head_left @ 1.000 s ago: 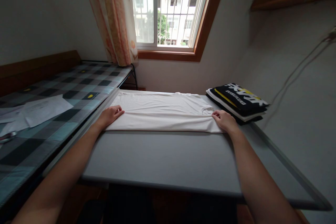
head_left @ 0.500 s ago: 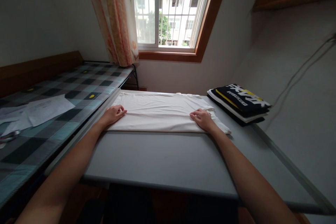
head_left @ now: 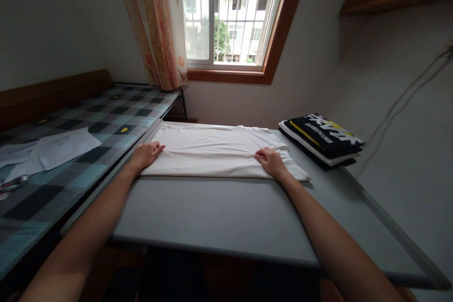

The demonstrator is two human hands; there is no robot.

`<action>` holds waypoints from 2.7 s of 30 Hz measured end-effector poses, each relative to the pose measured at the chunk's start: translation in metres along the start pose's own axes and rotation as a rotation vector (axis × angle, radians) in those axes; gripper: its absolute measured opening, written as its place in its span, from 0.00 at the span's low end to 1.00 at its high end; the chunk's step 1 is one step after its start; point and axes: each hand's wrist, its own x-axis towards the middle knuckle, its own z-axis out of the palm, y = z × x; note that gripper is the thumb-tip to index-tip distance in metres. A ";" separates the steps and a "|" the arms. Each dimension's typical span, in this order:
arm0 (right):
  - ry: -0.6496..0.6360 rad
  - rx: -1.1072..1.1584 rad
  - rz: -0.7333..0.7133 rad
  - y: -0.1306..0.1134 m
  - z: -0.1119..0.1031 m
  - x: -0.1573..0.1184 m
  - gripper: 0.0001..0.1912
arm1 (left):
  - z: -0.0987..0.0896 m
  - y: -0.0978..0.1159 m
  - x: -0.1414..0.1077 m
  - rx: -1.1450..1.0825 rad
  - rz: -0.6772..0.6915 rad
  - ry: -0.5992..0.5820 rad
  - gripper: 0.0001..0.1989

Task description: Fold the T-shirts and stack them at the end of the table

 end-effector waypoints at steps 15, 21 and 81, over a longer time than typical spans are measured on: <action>-0.060 -0.207 -0.081 -0.019 -0.004 -0.014 0.29 | 0.000 0.059 -0.016 -0.222 0.359 0.144 0.25; -0.293 -0.214 -0.149 -0.034 0.006 -0.018 0.36 | 0.010 0.079 -0.022 -0.118 0.548 -0.148 0.32; -0.263 -0.367 0.021 0.018 -0.040 -0.103 0.35 | -0.007 -0.007 -0.099 0.011 0.422 -0.200 0.33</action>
